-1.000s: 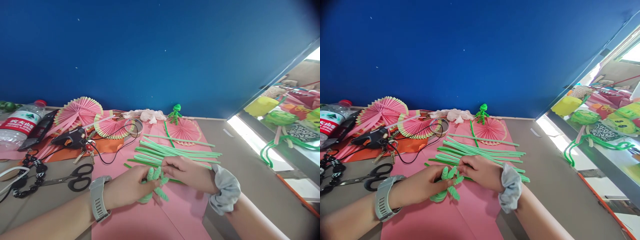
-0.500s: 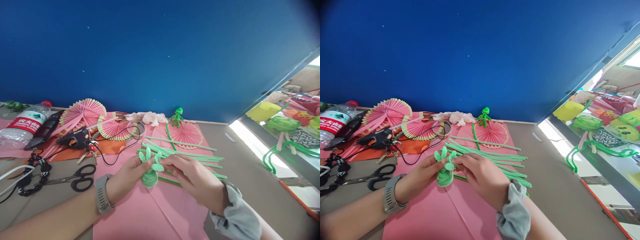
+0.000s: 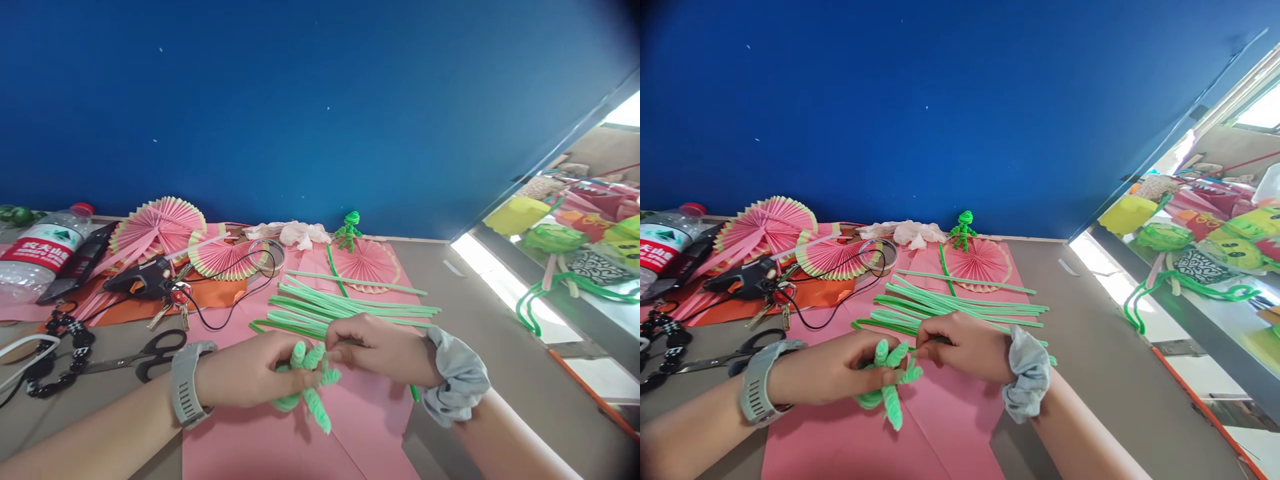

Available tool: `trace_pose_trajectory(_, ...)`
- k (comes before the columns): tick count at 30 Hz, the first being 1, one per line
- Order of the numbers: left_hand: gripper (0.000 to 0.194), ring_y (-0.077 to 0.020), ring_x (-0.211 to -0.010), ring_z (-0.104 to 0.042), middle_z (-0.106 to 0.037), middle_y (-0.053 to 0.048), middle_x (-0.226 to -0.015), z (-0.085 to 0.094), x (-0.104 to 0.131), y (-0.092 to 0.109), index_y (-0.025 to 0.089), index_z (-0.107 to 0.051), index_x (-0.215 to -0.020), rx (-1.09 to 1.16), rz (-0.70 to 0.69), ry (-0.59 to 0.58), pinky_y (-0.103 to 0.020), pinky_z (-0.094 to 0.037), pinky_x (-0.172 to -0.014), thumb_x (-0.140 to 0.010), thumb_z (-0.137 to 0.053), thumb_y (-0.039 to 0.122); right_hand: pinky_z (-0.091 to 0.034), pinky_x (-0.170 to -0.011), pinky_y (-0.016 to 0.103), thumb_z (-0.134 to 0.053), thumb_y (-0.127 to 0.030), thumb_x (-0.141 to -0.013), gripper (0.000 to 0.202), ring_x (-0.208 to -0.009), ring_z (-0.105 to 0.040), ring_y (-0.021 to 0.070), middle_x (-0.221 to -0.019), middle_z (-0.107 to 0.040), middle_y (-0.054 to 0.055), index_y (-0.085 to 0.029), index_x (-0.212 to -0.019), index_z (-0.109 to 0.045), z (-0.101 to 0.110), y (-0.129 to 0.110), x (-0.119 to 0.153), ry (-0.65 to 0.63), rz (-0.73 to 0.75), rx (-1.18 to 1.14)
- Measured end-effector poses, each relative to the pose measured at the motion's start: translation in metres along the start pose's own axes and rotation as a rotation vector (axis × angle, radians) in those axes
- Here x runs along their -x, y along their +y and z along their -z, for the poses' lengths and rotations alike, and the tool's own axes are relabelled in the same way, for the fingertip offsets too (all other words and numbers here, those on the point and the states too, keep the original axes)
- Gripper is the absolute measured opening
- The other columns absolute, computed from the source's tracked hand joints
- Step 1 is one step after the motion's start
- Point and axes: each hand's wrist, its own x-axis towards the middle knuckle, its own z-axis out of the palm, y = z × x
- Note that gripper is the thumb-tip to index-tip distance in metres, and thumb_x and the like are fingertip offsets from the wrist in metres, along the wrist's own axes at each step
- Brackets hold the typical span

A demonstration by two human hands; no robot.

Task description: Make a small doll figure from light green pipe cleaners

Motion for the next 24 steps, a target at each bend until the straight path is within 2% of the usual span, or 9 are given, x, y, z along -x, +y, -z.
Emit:
trace_pose_trajectory(2,0.027,-0.0087,-0.049,-0.033,-0.039,0.005,-0.057,-0.004,0.000,-0.002,0.018,-0.043,-0.067,-0.086,0.051,0.076,-0.020,-0.028,-0.047,-0.083,-0.044,0.040,-0.031,-0.049,0.018,-0.044,-0.022,-0.085,0.017,-0.051,-0.041,0.0066,-0.060,-0.051,-0.006,-0.018,-0.071,-0.054,-0.004,-0.006,-0.001,0.081,-0.059,0.059)
trace_pose_trajectory(5,0.028,-0.0083,-0.046,-0.032,-0.037,0.006,-0.055,-0.009,-0.003,-0.010,0.018,-0.044,-0.067,-0.101,0.141,0.235,-0.020,-0.024,-0.044,-0.082,-0.042,0.041,-0.033,-0.052,0.019,-0.043,-0.018,-0.085,0.015,-0.053,-0.044,0.0081,-0.062,-0.053,-0.004,-0.019,-0.074,-0.053,-0.014,-0.015,-0.004,0.223,-0.092,0.181)
trace_pose_trajectory(9,0.034,-0.0099,-0.050,-0.038,-0.043,0.003,-0.057,-0.009,-0.009,-0.019,0.015,-0.051,-0.069,0.013,0.162,0.410,-0.021,-0.030,-0.048,-0.079,-0.045,0.047,-0.037,-0.057,0.023,-0.040,-0.015,-0.085,0.015,-0.065,-0.051,0.0137,-0.072,-0.057,0.001,-0.019,-0.079,-0.053,-0.026,-0.020,-0.004,0.380,-0.011,0.386)
trace_pose_trajectory(13,0.034,-0.0116,-0.058,-0.043,-0.049,0.001,-0.064,-0.007,-0.011,-0.016,0.015,-0.054,-0.074,0.200,0.081,0.481,-0.022,-0.035,-0.054,-0.080,-0.045,0.047,-0.039,-0.061,0.024,-0.037,-0.010,-0.084,0.017,-0.070,-0.052,0.0152,-0.075,-0.057,0.002,-0.019,-0.081,-0.051,-0.025,-0.019,-0.001,0.433,0.118,0.428)
trace_pose_trajectory(16,0.026,-0.0118,-0.065,-0.044,-0.051,-0.001,-0.073,-0.008,-0.009,-0.012,0.016,-0.054,-0.082,0.344,-0.061,0.501,-0.023,-0.038,-0.061,-0.084,-0.045,0.041,-0.040,-0.063,0.022,-0.039,-0.008,-0.084,0.017,-0.071,-0.052,0.0123,-0.080,-0.057,0.001,-0.021,-0.089,-0.049,-0.021,-0.018,0.003,0.441,0.172,0.260)
trace_pose_trajectory(19,0.021,-0.0121,-0.071,-0.046,-0.052,-0.002,-0.082,-0.010,-0.006,-0.012,0.017,-0.054,-0.087,0.456,-0.139,0.479,-0.024,-0.039,-0.067,-0.086,-0.045,0.036,-0.041,-0.061,0.019,-0.039,-0.015,-0.088,0.009,-0.067,-0.052,0.0092,-0.079,-0.056,0.000,-0.021,-0.088,-0.046,-0.018,-0.017,0.004,0.406,0.174,0.008)
trace_pose_trajectory(22,0.021,-0.0120,-0.070,-0.046,-0.052,-0.003,-0.079,-0.009,-0.003,-0.012,0.017,-0.054,-0.086,0.480,-0.147,0.393,-0.024,-0.039,-0.065,-0.085,-0.047,0.037,-0.040,-0.058,0.018,-0.039,-0.026,-0.090,0.013,-0.064,-0.051,0.0087,-0.073,-0.056,-0.001,-0.020,-0.080,-0.045,-0.013,-0.014,0.003,0.300,0.133,-0.191)
trace_pose_trajectory(24,0.024,-0.0112,-0.064,-0.045,-0.050,-0.001,-0.073,-0.007,0.000,-0.010,0.017,-0.052,-0.086,0.435,-0.134,0.293,-0.023,-0.039,-0.060,-0.084,-0.046,0.040,-0.039,-0.057,0.019,-0.041,-0.030,-0.089,0.016,-0.063,-0.051,0.0092,-0.069,-0.056,-0.001,-0.019,-0.078,-0.045,-0.008,-0.011,0.002,0.178,0.107,-0.242)
